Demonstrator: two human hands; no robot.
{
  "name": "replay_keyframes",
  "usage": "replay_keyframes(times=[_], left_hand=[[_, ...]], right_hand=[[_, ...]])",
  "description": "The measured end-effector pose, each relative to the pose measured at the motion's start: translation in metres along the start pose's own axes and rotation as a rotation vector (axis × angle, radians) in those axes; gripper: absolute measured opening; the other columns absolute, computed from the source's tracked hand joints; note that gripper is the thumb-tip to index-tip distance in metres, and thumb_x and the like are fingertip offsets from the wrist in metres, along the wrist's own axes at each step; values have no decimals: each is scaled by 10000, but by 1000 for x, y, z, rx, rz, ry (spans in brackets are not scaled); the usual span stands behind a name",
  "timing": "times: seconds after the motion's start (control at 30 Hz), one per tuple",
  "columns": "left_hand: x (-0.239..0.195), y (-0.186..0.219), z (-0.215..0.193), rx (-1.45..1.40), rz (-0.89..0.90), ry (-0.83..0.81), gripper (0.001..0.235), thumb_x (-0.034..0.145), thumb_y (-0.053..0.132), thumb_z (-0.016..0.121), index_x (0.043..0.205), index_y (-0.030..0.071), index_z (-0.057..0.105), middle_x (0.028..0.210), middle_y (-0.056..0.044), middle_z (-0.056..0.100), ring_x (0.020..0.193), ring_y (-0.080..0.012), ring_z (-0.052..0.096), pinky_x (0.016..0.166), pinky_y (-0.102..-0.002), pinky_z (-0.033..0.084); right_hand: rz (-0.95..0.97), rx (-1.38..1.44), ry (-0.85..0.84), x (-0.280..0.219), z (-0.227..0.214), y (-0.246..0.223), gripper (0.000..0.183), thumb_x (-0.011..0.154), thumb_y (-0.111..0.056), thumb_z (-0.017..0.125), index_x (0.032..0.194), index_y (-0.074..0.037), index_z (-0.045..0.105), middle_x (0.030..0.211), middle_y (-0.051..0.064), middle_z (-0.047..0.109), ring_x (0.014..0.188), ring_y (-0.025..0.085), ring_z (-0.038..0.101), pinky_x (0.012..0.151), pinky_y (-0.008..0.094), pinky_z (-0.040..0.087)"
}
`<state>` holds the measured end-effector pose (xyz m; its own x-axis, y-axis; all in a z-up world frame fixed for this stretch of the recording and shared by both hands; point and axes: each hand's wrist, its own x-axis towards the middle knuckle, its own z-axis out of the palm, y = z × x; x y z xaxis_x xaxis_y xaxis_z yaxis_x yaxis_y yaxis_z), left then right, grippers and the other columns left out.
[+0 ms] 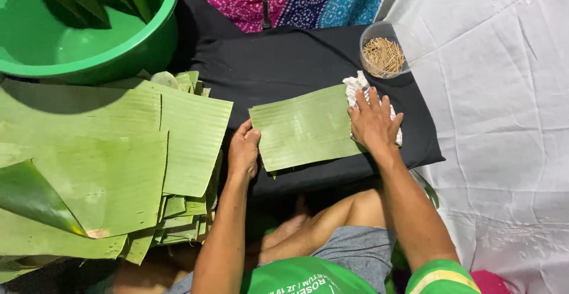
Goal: Wiping banana leaves clean and folding them into conical shapes, then pinning them with toothpicks.
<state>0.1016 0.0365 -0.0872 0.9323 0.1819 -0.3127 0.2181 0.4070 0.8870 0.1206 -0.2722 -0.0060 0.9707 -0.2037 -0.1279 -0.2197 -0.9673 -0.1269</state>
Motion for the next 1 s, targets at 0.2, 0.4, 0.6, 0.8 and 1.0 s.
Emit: replay_keyframes(times=[0.2,0.4,0.6,0.8,1.0], left_hand=[[-4,5,3,0,-6,26,453,911,-4,572,1364,6,597,1047,-138,728,865,-249,726,748,-394,641],[-15,27,15,27,17,31,468,812,-41,616,1269,34,679,948,-122,761,786,-243,752,685,-386,653],[-36,58,45,162,191,73,431,793,-14,570,1185,59,736,840,-82,750,713,-139,687,624,-286,593],[-96,117,73,300,440,85,340,877,4,571,1150,76,760,991,-113,781,919,-143,707,796,-338,598],[-125,126,52,488,1020,-318,420,750,-176,533,1038,95,673,1148,-37,735,1288,-324,652,1268,-538,358]], right_hand=[[-134,29,443,3,42,17,426,1067,-283,516,1448,-130,629,1502,166,577,1375,427,508,1014,744,381],[-326,485,638,-9,21,36,217,1064,-85,607,1204,27,729,1170,264,726,1126,435,672,954,514,546],[-362,162,605,-10,51,50,319,936,-373,727,1213,-222,775,1281,40,741,1231,315,665,1026,523,486],[-150,671,686,-33,-3,60,250,924,-59,747,1172,-64,776,1074,194,750,1022,420,699,879,480,534],[74,1371,696,-49,-66,70,207,1018,-9,612,1202,-53,697,978,20,723,712,48,639,610,155,537]])
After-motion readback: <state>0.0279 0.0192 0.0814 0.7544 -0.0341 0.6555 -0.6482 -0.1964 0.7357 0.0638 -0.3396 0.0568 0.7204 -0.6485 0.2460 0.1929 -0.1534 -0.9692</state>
